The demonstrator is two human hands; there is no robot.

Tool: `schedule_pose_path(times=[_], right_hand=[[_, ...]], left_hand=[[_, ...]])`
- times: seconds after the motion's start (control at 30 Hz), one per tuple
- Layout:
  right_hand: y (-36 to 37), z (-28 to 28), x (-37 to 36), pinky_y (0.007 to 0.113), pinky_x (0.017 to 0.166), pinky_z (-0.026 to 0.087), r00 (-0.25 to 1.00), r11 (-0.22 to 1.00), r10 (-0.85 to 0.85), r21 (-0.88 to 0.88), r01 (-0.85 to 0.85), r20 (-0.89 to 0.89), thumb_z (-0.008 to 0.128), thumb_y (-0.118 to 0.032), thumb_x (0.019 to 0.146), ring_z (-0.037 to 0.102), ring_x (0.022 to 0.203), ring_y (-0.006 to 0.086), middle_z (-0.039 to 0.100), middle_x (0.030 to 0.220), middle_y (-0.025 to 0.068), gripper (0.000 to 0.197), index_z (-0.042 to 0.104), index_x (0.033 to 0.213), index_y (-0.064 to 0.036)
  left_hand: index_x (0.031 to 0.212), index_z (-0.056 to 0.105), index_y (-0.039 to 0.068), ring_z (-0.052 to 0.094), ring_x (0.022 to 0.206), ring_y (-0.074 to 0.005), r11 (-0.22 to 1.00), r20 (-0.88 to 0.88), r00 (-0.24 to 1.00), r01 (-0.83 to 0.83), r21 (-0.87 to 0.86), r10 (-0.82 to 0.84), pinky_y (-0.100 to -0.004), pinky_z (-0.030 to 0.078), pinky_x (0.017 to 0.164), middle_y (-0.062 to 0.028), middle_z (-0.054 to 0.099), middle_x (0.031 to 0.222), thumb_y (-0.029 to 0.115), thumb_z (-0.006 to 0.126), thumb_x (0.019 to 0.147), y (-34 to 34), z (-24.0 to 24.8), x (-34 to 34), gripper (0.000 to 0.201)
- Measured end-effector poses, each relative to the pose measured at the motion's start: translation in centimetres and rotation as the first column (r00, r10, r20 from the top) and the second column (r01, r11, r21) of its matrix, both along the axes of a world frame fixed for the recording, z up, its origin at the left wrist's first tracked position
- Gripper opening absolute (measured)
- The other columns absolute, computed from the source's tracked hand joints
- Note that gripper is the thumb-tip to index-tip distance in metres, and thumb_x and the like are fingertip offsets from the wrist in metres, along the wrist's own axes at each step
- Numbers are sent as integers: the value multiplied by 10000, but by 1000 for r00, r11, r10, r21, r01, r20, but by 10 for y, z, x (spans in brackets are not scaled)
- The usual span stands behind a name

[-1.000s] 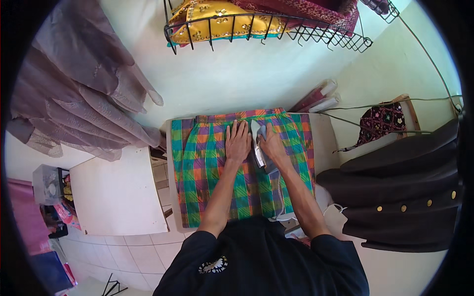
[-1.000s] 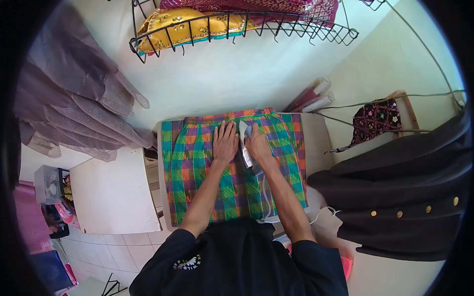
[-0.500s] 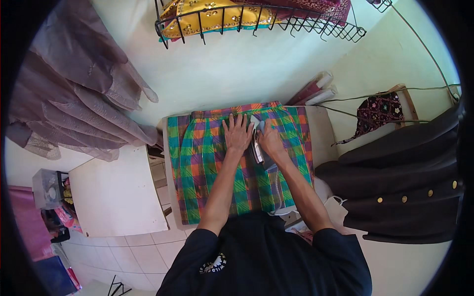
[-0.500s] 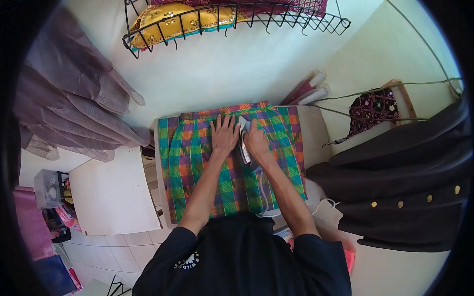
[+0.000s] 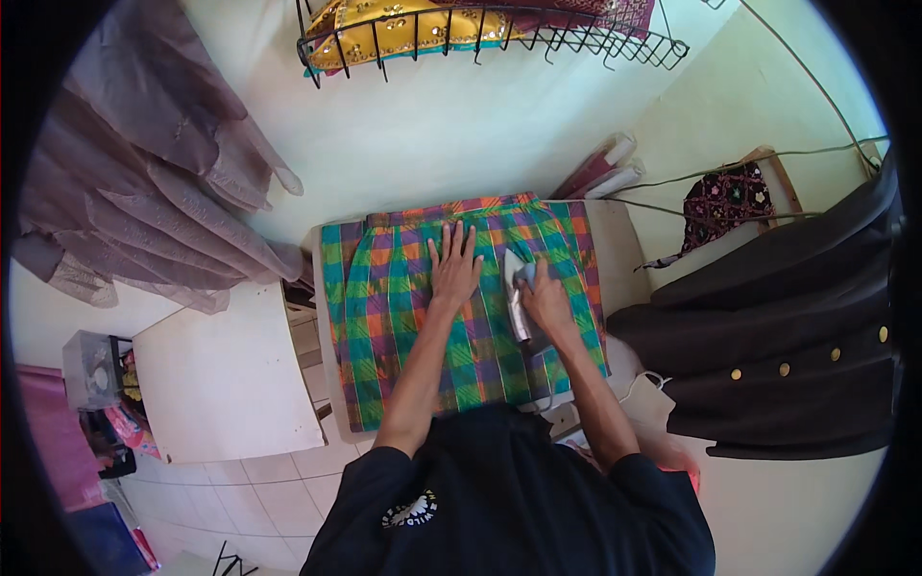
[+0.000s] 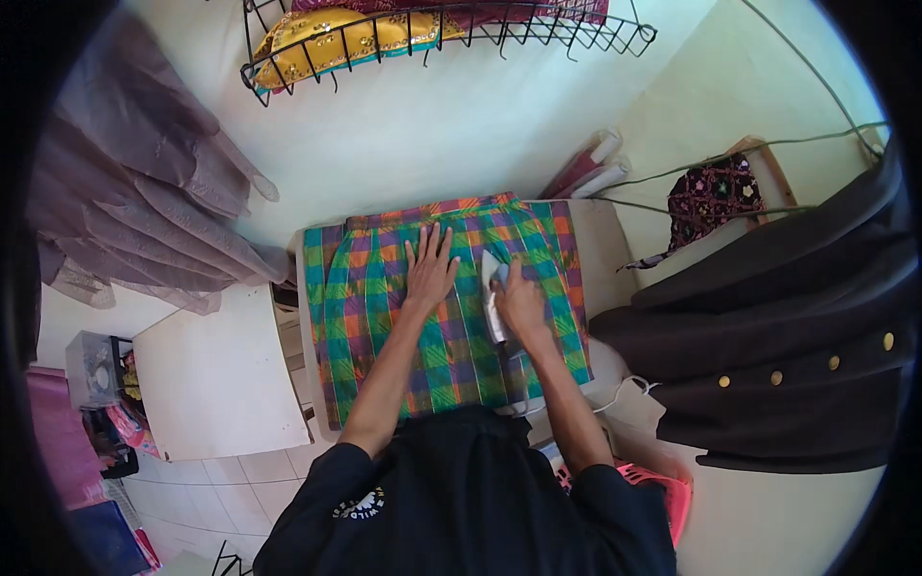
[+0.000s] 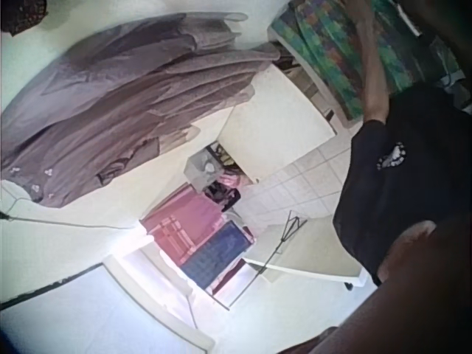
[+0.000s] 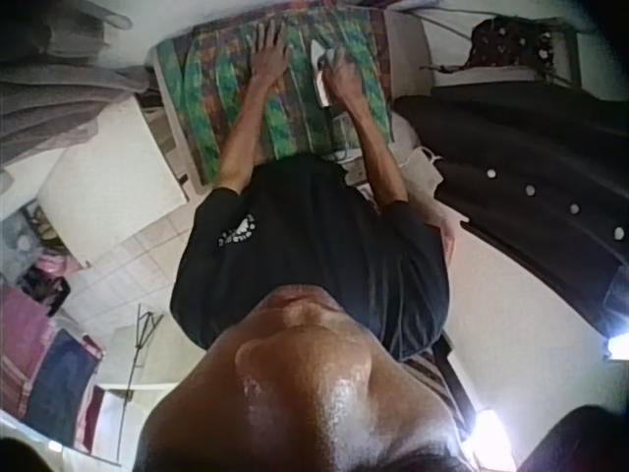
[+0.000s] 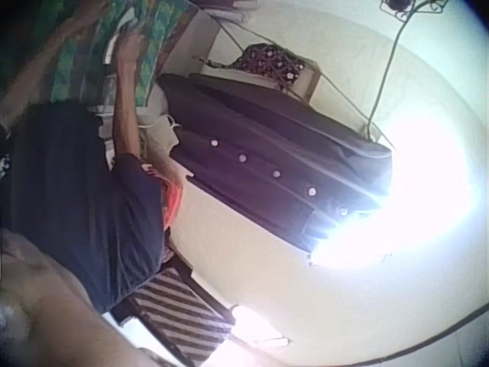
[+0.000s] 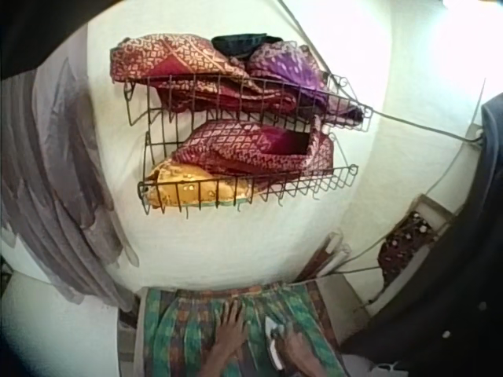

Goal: Ironing and folding a checkered cloth on a flat surface.

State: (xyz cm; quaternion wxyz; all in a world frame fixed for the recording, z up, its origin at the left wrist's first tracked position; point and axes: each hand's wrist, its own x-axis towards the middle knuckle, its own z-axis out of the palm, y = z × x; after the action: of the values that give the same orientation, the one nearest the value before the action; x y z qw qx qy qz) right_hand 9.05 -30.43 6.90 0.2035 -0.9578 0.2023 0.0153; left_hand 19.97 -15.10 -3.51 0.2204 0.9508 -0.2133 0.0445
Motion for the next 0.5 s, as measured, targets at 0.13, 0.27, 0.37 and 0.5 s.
schedule_pose_path(times=[0.13,0.27,0.37,0.5], right_hand=[[-38,-12,-33,590,733,510,1000,996,-9,-89,9,-4,654,-317,897,653,831,496,662,897,315,611,431,1419,-89],[-53,-5,-52,561,776,509,999,986,-34,-162,32,-10,678,-358,879,660,908,461,671,974,290,616,477,1413,-126],[-49,-3,-56,548,836,506,998,991,-70,-116,68,-10,697,-452,859,652,959,467,673,1048,281,661,486,1402,-141],[-43,4,-51,542,826,509,994,991,-106,-72,109,40,732,-490,819,664,960,443,689,1011,256,624,568,1306,-136]], left_hand=[[1520,367,119,157,1500,-381,994,40,999,11,-111,-6,-598,75,1195,-145,219,1621,385,526,992,44,11,-27,612],[1508,406,167,116,1495,-432,998,76,996,-31,-52,35,-669,49,1161,-120,193,1634,465,499,993,63,18,-65,602],[1525,373,297,40,1497,-460,986,8,987,158,52,-159,-773,-8,1089,-78,151,1651,621,465,948,42,29,-95,668],[1521,366,358,5,1494,-472,971,-4,974,227,82,-227,-810,-38,1052,-63,138,1654,686,474,900,18,20,-129,711]])
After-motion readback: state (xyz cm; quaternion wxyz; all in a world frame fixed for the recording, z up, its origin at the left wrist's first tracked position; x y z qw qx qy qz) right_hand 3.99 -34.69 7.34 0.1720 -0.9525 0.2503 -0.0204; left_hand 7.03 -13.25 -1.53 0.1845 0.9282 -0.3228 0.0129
